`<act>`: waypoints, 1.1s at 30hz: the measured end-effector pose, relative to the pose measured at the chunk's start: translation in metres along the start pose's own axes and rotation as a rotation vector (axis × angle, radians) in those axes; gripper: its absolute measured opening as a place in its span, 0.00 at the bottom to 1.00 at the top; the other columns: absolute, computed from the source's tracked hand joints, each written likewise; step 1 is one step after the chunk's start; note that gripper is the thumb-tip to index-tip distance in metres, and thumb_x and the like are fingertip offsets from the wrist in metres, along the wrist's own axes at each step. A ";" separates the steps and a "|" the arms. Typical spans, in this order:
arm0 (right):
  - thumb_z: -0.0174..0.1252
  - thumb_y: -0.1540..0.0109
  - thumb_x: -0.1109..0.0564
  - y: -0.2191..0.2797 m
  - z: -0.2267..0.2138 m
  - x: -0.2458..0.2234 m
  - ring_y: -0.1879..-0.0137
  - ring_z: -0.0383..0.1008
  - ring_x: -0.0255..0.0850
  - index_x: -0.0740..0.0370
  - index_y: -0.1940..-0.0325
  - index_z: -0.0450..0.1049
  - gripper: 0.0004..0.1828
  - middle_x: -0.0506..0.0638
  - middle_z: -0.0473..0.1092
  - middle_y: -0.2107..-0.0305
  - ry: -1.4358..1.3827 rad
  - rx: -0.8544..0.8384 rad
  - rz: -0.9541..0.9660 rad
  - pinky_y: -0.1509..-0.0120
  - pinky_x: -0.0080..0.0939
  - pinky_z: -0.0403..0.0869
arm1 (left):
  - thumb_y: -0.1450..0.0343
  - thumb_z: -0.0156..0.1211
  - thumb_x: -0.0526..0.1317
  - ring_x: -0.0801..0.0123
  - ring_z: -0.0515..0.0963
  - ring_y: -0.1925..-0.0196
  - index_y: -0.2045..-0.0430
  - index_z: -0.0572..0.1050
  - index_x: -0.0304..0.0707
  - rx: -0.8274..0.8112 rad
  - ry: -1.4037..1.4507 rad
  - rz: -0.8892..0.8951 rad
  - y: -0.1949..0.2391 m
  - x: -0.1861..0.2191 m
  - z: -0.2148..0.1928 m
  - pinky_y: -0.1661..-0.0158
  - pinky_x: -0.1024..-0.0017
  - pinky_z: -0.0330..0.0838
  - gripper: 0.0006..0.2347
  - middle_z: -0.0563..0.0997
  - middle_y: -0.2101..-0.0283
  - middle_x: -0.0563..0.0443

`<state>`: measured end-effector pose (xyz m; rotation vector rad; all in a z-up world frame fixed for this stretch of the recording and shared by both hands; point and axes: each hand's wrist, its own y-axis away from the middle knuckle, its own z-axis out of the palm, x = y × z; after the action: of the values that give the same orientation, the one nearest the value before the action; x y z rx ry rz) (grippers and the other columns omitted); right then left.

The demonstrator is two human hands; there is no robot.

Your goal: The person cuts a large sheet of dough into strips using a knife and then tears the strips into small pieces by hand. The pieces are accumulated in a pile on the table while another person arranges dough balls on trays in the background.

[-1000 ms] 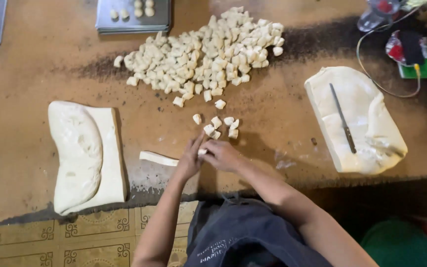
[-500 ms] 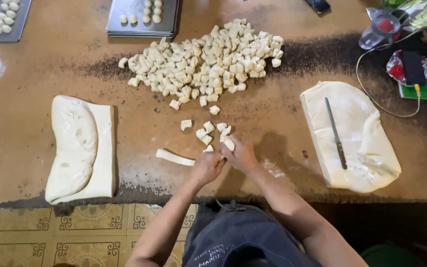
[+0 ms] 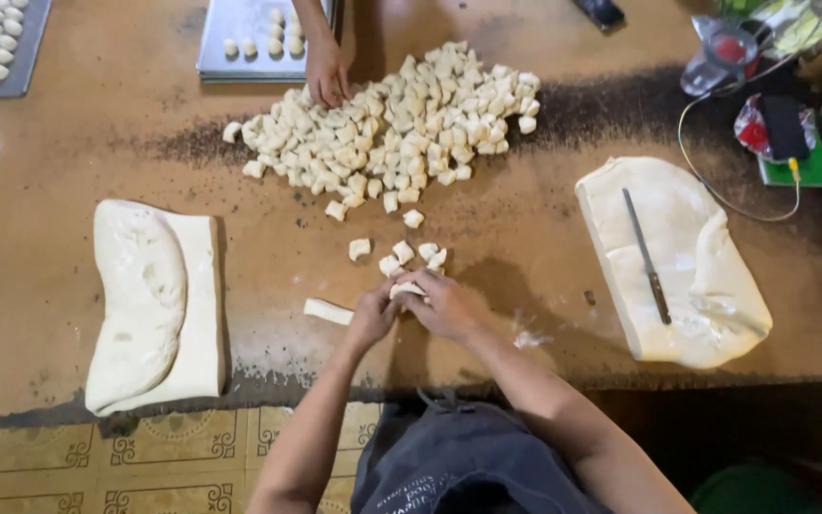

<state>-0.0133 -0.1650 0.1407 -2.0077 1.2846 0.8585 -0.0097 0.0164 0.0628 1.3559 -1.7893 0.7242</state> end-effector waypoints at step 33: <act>0.53 0.35 0.30 0.016 0.013 0.109 0.53 0.79 0.56 0.48 0.57 0.68 0.22 0.59 0.75 0.66 0.134 -0.085 0.352 0.48 0.52 0.75 | 0.33 0.57 0.29 0.37 0.83 0.57 0.64 0.83 0.37 -0.180 -0.012 0.306 0.033 0.073 0.010 0.57 0.48 0.77 0.09 0.85 0.64 0.34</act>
<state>0.0049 -0.2193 0.0461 -1.9615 1.7400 0.9633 -0.0542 -0.0207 0.1185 0.9823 -2.0435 0.6947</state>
